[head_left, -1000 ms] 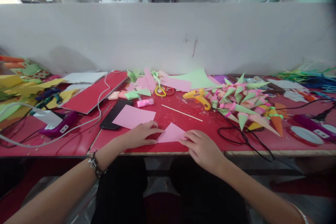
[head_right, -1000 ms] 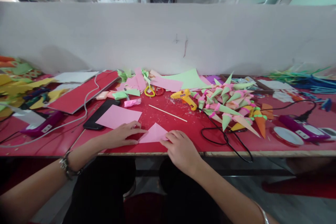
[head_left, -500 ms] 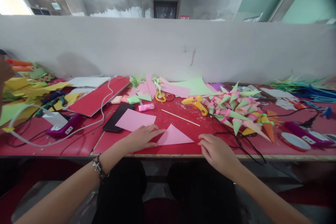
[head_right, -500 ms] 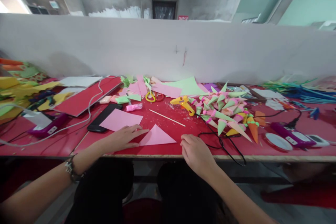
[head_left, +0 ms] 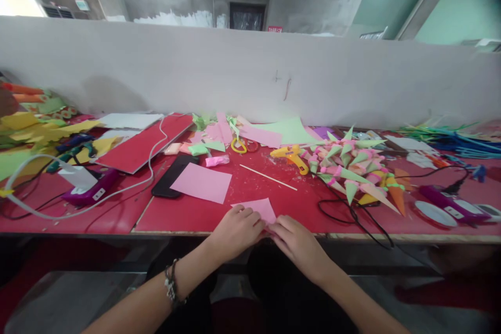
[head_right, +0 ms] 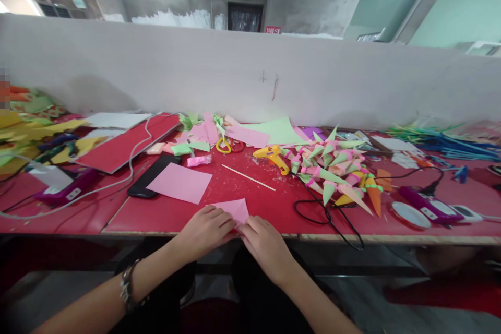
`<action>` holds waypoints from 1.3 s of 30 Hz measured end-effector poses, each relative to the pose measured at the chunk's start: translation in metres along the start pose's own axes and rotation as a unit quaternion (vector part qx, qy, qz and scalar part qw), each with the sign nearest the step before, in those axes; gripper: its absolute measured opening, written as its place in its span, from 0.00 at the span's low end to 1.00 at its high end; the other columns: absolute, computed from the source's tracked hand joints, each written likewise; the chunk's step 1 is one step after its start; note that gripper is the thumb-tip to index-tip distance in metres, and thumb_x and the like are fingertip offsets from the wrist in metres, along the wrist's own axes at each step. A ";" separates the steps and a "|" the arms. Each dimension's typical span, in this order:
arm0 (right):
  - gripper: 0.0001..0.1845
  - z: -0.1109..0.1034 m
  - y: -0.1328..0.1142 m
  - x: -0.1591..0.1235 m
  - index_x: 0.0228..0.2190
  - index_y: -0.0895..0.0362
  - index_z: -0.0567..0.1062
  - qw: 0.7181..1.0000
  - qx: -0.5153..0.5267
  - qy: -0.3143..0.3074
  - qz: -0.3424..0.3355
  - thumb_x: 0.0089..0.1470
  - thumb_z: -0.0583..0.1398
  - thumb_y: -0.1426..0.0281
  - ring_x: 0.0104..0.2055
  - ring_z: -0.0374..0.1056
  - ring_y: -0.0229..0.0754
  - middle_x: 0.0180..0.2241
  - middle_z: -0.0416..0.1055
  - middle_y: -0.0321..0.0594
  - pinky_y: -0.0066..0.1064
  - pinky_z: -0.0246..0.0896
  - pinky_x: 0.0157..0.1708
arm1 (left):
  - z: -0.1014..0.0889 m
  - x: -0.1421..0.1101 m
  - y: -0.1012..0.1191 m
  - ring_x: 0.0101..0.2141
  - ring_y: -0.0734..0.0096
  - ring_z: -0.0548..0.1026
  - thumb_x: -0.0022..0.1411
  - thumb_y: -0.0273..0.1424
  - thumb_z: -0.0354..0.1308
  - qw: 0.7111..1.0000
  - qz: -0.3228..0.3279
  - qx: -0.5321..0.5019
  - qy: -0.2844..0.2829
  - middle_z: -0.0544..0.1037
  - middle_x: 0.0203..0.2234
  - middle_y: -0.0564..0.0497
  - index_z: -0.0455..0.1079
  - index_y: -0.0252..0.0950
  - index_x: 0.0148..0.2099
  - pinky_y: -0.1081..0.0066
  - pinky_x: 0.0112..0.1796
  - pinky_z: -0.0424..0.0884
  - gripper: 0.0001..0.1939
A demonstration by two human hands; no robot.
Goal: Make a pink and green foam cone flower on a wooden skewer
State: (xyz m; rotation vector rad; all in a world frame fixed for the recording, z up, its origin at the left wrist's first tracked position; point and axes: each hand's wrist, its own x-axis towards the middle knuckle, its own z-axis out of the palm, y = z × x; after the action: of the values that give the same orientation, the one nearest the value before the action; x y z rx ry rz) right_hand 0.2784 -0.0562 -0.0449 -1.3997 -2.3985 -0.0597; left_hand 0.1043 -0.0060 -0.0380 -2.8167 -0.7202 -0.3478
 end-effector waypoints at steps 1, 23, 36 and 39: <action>0.08 -0.002 0.001 0.001 0.31 0.59 0.72 1.000 0.018 0.007 0.001 0.53 0.52 0.77 0.31 0.65 0.40 0.28 0.69 0.41 0.31 0.63 0.31 | -0.001 0.002 0.000 0.31 0.69 0.70 0.62 0.34 0.46 1.000 0.009 0.005 0.013 0.73 0.28 0.52 0.66 0.35 0.35 0.66 0.35 0.63 0.10; 0.10 -0.042 0.036 0.087 0.22 0.58 0.66 0.931 0.324 0.125 0.115 0.52 0.53 0.68 0.23 0.57 0.33 0.20 0.60 0.31 0.24 0.50 0.24 | -0.037 0.030 -0.089 0.20 0.76 0.66 0.55 0.25 0.45 0.966 -0.138 0.106 0.193 0.71 0.16 0.55 0.64 0.36 0.23 0.69 0.35 0.57 0.12; 0.09 -0.036 0.037 0.083 0.27 0.57 0.70 0.947 0.284 0.133 0.075 0.54 0.52 0.69 0.32 0.65 0.38 0.28 0.69 0.38 0.28 0.58 0.33 | -0.042 0.026 -0.081 0.28 0.71 0.70 0.60 0.38 0.48 0.976 -0.158 -0.123 0.085 0.75 0.27 0.51 0.68 0.37 0.42 0.73 0.30 0.60 0.14; 0.09 -0.030 0.032 0.086 0.29 0.57 0.72 0.975 0.156 0.149 0.053 0.52 0.52 0.72 0.35 0.64 0.40 0.31 0.69 0.40 0.34 0.57 0.41 | -0.037 0.024 -0.076 0.21 0.74 0.66 0.62 0.37 0.44 0.978 -0.147 -0.136 0.050 0.71 0.18 0.52 0.69 0.35 0.28 0.74 0.25 0.54 0.18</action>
State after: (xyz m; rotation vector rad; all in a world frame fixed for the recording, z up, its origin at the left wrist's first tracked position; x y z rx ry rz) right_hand 0.2761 0.0251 0.0072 -1.2685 -1.9851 0.1205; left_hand 0.0806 0.0601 0.0150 -2.9127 -1.1492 -0.6799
